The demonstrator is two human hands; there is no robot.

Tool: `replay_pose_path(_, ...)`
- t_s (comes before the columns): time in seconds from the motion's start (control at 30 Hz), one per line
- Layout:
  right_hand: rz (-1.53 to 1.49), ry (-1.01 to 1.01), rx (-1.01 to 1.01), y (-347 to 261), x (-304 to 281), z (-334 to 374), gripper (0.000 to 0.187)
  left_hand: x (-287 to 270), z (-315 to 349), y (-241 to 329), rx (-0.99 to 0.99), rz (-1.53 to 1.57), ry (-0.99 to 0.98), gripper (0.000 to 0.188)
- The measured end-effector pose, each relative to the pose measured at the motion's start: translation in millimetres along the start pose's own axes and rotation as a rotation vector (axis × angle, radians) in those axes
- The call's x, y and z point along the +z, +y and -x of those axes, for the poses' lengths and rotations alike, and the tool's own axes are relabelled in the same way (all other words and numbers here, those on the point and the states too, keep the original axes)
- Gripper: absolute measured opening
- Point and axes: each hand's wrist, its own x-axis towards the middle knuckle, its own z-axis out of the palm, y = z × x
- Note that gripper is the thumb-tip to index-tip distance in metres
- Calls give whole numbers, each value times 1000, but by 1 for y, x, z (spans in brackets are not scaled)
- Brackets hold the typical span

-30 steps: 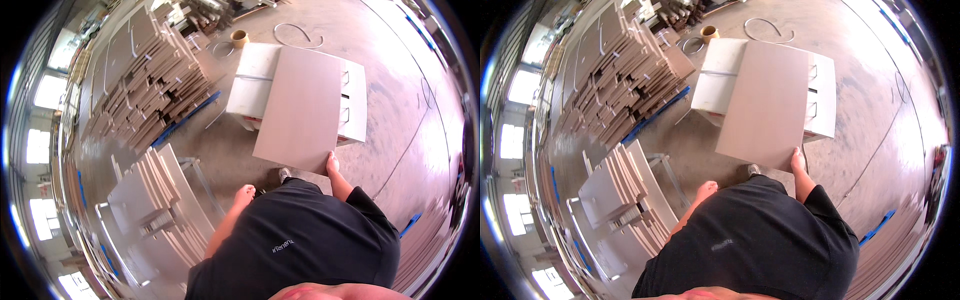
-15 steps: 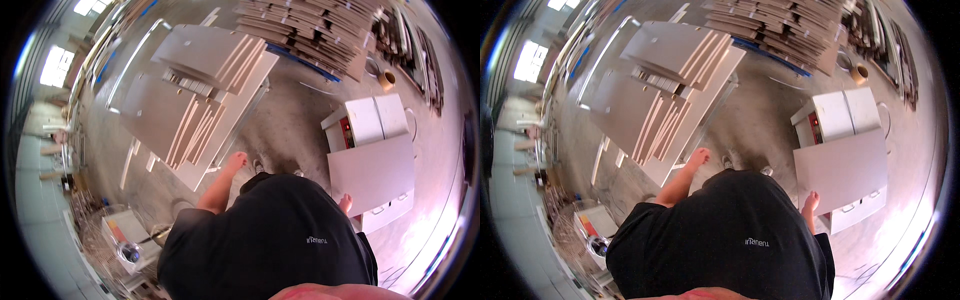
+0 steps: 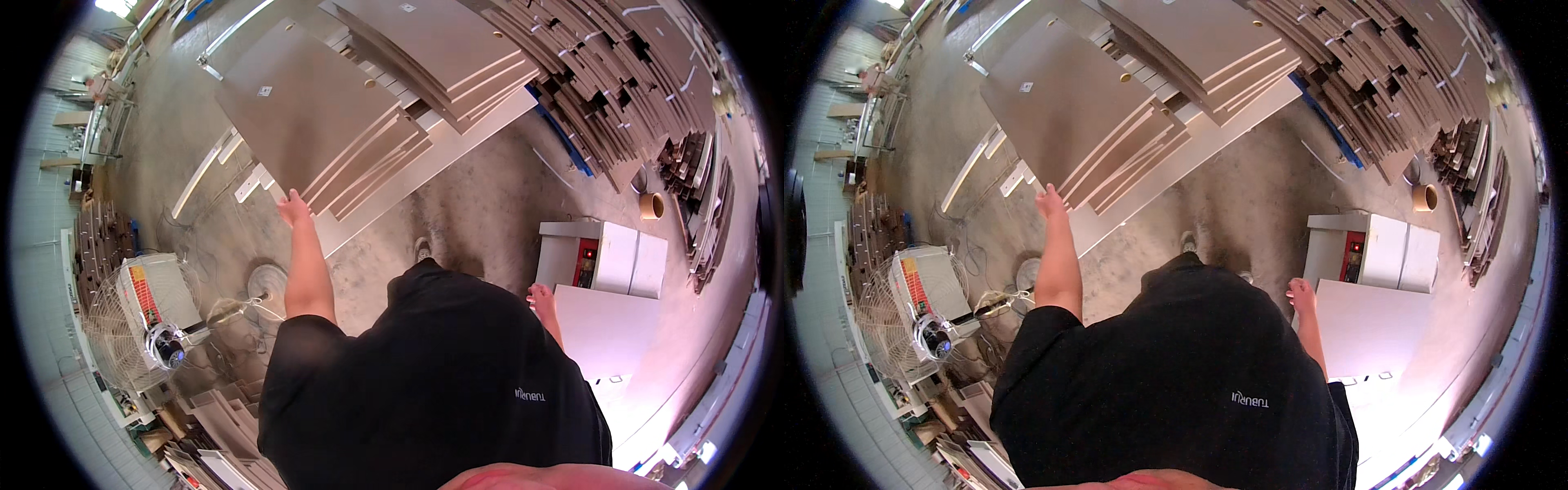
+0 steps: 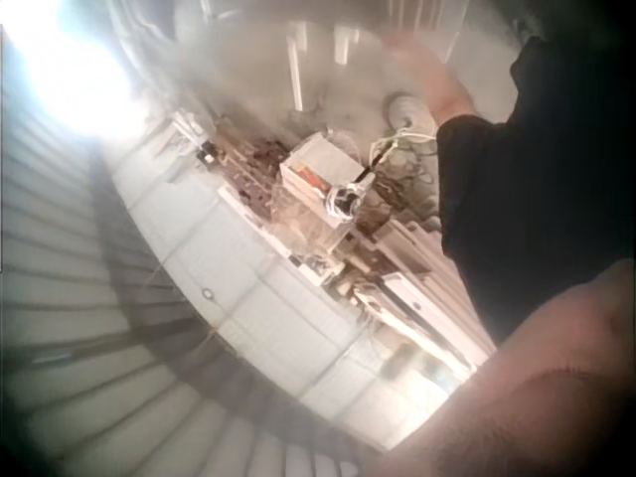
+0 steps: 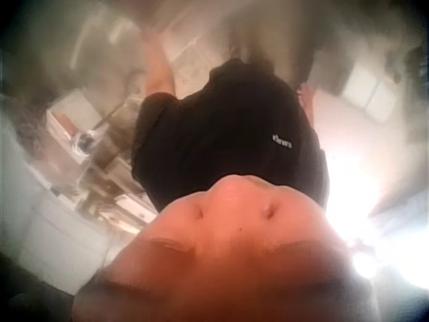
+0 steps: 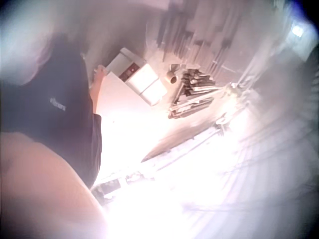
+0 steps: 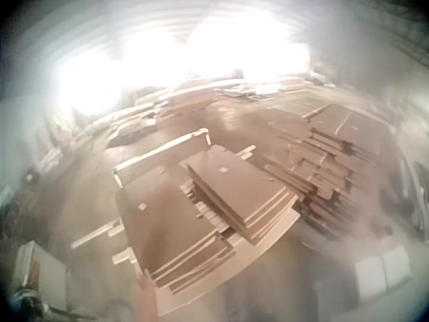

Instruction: The person repeatedly picks up large flat panels from a stack, places them on a workbench, and wraps them with white plastic straps. The person secures the straps by hand and then stacks the bundled panels onto a growing pile. The process is repeated for multiple panels in a continuous loop.

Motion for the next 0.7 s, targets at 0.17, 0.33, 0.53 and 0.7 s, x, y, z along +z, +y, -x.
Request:
replay_pose_path(0.17, 123, -115, -108, -18, 26, 12, 28, -11, -104, -42, 181, -259, -70, 67)
replay_pose_path(0.33, 392, -108, -145, -53, 47, 34, 26, -23, -97, -33, 213, -283, -67, 74)
replay_pose_path(0.53, 450, -129, -166, -47, 70, 27, 23, -25, -82, -12, 174, -126, -89, 66)
replay_pose_path(0.7, 614, -199, -482, -56, 91, 16, 24, -38, -90, 6, -106, 54, -168, 69)
